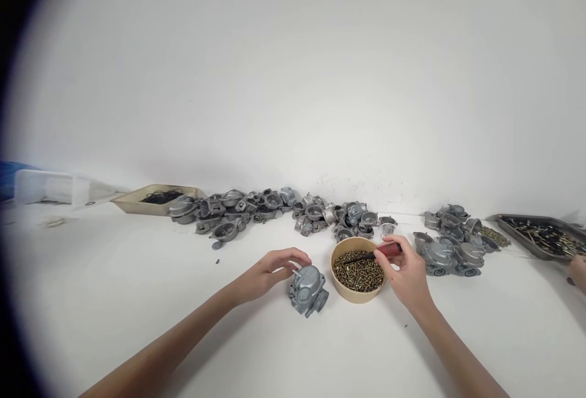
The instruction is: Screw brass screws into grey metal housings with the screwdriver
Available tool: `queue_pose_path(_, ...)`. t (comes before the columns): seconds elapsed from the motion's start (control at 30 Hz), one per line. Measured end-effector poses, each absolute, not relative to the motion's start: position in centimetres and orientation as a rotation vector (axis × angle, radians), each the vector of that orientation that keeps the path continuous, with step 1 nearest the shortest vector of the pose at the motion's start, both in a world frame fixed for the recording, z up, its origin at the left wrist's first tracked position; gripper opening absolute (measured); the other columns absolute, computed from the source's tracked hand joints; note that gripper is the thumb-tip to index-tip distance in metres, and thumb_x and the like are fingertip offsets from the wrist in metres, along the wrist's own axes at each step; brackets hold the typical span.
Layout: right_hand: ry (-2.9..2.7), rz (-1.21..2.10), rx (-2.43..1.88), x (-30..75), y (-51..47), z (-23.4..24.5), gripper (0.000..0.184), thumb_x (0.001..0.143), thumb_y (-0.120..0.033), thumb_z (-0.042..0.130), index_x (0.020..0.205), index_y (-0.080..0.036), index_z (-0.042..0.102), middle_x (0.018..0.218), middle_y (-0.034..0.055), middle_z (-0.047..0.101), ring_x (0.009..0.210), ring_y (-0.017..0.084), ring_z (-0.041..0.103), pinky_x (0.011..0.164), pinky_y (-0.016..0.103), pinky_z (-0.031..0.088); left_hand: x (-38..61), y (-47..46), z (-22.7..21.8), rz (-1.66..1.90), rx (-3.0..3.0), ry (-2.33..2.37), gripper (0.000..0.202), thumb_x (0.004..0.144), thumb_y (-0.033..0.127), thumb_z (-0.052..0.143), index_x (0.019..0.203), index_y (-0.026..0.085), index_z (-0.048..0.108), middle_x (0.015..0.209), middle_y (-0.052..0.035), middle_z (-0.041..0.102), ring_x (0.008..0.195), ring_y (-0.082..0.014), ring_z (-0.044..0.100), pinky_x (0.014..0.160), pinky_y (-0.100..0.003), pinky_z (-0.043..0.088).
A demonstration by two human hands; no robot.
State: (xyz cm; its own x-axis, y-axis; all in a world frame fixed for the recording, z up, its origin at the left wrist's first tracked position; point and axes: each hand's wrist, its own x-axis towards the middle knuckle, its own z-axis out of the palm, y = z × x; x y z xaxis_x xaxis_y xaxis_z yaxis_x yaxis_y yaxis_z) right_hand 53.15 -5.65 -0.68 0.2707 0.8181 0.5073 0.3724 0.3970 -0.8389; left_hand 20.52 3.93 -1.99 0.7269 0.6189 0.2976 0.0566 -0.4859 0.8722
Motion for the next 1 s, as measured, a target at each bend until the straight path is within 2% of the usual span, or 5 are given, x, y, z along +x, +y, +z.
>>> queue_pose_path(0.37, -1.253, 0.388, -1.163, 52.8, -6.1, 0.6, 0.040, 0.087, -0.053, 0.082, 0.109, -0.025, 0.066, 0.095, 0.0065, 0.076, 0.075, 0.025, 0.075, 0.079, 0.041, 0.067, 20.6, 3.7, -1.8, 0.723, 1.996, 0.551, 0.023, 0.099, 0.032, 0.057, 0.114, 0.022, 0.071, 0.116, -0.0077, 0.074, 0.107, -0.0245, 0.068, 0.097, -0.041, 0.055)
queue_pose_path(0.77, -1.263, 0.471, -1.222, 53.0, -5.7, -0.1, 0.046, 0.084, -0.060, 0.083, 0.108, -0.024, 0.066, 0.091, 0.0071, 0.075, 0.079, 0.027, 0.075, 0.080, 0.043, 0.067, 20.7, 3.9, -2.1, 0.681, 1.983, 0.584, 0.024, 0.099, 0.032, 0.056, 0.113, 0.022, 0.072, 0.116, -0.0074, 0.074, 0.109, -0.0257, 0.067, 0.098, -0.039, 0.053)
queue_pose_path(1.0, -1.217, 0.454, -1.208, 53.0, -5.8, 0.5, 0.045, 0.083, -0.058, 0.084, 0.107, -0.025, 0.066, 0.090, 0.0053, 0.076, 0.070, 0.025, 0.075, 0.076, 0.040, 0.065, 20.7, 3.8, -2.0, 0.684, 1.974, 0.590, 0.023, 0.097, 0.030, 0.056, 0.113, 0.024, 0.073, 0.115, -0.0060, 0.074, 0.108, -0.0259, 0.067, 0.096, -0.039, 0.052)
